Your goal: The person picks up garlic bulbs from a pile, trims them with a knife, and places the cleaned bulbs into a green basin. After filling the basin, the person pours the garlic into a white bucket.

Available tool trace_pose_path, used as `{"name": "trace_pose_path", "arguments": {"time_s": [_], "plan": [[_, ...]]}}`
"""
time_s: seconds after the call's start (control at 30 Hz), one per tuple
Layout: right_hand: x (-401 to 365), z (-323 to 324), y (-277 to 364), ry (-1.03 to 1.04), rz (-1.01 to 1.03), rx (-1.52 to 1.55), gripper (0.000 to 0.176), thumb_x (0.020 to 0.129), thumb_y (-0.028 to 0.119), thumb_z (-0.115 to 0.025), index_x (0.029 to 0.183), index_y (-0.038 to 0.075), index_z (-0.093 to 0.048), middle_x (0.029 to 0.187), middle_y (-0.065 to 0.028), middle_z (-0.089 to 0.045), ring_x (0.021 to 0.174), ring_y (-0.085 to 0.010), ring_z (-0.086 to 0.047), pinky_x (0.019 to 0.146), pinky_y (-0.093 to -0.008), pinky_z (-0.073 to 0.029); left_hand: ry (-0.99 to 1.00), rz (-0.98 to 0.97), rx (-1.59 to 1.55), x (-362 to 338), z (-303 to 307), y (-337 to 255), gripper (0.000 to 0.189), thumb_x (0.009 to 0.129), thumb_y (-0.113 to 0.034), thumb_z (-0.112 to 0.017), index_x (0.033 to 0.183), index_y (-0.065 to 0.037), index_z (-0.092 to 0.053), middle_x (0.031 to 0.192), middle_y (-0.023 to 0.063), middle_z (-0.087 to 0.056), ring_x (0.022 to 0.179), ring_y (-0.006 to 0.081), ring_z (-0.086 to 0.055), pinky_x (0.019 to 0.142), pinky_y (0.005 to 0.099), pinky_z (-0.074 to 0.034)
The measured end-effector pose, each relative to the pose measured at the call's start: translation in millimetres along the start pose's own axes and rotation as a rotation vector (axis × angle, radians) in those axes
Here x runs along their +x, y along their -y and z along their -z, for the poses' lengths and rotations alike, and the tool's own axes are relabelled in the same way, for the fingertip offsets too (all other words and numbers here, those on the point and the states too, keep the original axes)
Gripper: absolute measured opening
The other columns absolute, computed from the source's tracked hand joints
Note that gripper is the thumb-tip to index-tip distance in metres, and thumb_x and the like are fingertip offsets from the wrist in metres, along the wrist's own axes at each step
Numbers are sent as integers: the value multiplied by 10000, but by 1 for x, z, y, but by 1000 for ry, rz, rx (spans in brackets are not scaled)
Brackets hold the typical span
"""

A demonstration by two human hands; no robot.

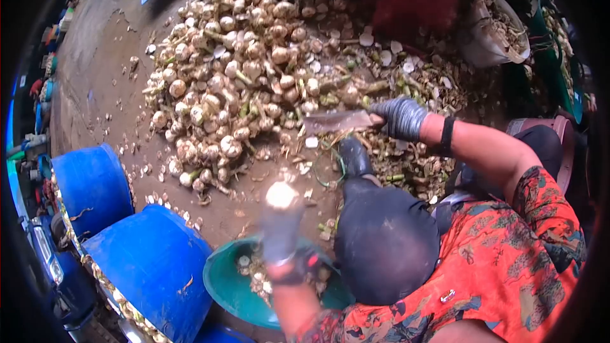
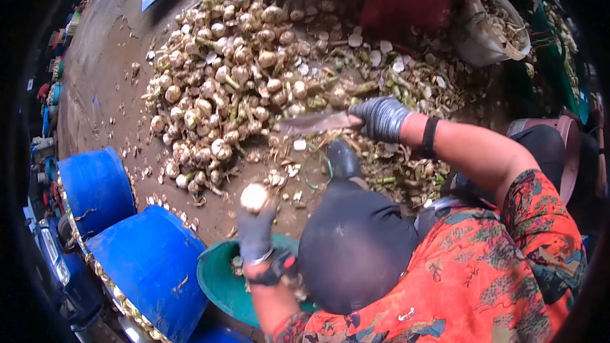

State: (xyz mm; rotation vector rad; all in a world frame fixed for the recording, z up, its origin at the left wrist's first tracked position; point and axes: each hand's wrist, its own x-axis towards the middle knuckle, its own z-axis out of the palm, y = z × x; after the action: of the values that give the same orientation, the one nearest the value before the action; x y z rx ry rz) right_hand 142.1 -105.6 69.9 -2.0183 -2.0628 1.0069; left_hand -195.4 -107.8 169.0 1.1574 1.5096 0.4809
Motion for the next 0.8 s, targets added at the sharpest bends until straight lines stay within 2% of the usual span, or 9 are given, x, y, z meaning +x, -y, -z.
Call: {"name": "trace_pose_path", "arguments": {"time_s": [0.1, 0.13, 0.17, 0.2, 0.27, 0.33, 0.53, 0.67, 0.8], "plan": [[-8, 20, -4, -47, -26, -20, 192, 841, 275, -648, 956, 122, -628, 804, -168, -664, 775, -378, -650, 686, -446, -512, -41, 112, 483, -53, 62, -16, 473, 727, -64, -779, 1164, -43, -597, 987, 69, -629, 949, 168, -595, 838, 315, -502], [-9, 27, -5, -71, -95, 11, 200, 863, 284, -636, 983, 125, -641, 823, -174, -670, 789, -380, -652, 705, -443, -516, 41, -183, 694, -68, 97, 9, 449, 677, -126, -790, 1100, -66, -652, 932, 111, -642, 894, 261, -608, 845, 369, -479], [-8, 27, -10, -111, -125, 34, 212, 867, 289, -634, 1002, 126, -647, 835, -178, -673, 798, -383, -653, 714, -441, -517, 109, -152, 792, -80, 110, -3, 335, 707, -116, -748, 1029, -65, -670, 951, 131, -647, 927, 321, -593, 877, 405, -462], [-7, 25, -18, -154, -157, 55, 224, 871, 294, -632, 1020, 128, -653, 846, -181, -676, 807, -386, -653, 722, -440, -519, 108, -146, 750, -86, 114, -6, 213, 776, -118, -712, 974, -50, -674, 985, 102, -644, 945, 233, -610, 883, 336, -473], [-3, 16, -30, -187, -204, 80, 272, 876, 307, -632, 1062, 109, -655, 882, -195, -678, 825, -388, -656, 732, -443, -516, 148, -312, 598, -57, 112, -2, 237, 779, -118, -690, 1007, -54, -674, 997, 137, -657, 966, 306, -607, 909, 399, -461], [-3, 4, -34, -234, -227, 207, 298, 878, 324, -641, 1081, 106, -650, 882, -201, -675, 821, -387, -656, 732, -446, -515, 8, -222, 533, -15, 72, -3, 198, 839, -101, -624, 1022, -38, -666, 1046, 136, -659, 1026, 296, -612, 954, 385, -453], [-16, 10, -28, -182, -300, 224, 302, 868, 334, -658, 1024, 76, -630, 860, -214, -662, 811, -406, -639, 725, -445, -504, 67, -846, 690, 205, -107, 18, 285, 847, -177, -647, 1125, -114, -636, 1202, 103, -632, 1150, 291, -559, 1050, 409, -379], [-19, 9, -36, -157, -376, 224, 302, 859, 303, -659, 1055, 77, -615, 860, -222, -663, 831, -412, -643, 724, -453, -505, 81, -660, 1396, 271, -175, 40, 436, 857, -331, -607, 1270, -192, -615, 1398, 84, -525, 1390, 299, -358, 1170, 566, -123], [-17, 10, -36, -69, -425, 196, 352, 877, 383, -644, 1062, 85, -619, 864, -213, -674, 817, -402, -654, 722, -453, -513, 98, -729, 1341, 288, -172, 50, 335, 899, -232, -513, 1198, -171, -651, 1330, 97, -577, 1374, 310, -386, 1169, 600, -88]]}}
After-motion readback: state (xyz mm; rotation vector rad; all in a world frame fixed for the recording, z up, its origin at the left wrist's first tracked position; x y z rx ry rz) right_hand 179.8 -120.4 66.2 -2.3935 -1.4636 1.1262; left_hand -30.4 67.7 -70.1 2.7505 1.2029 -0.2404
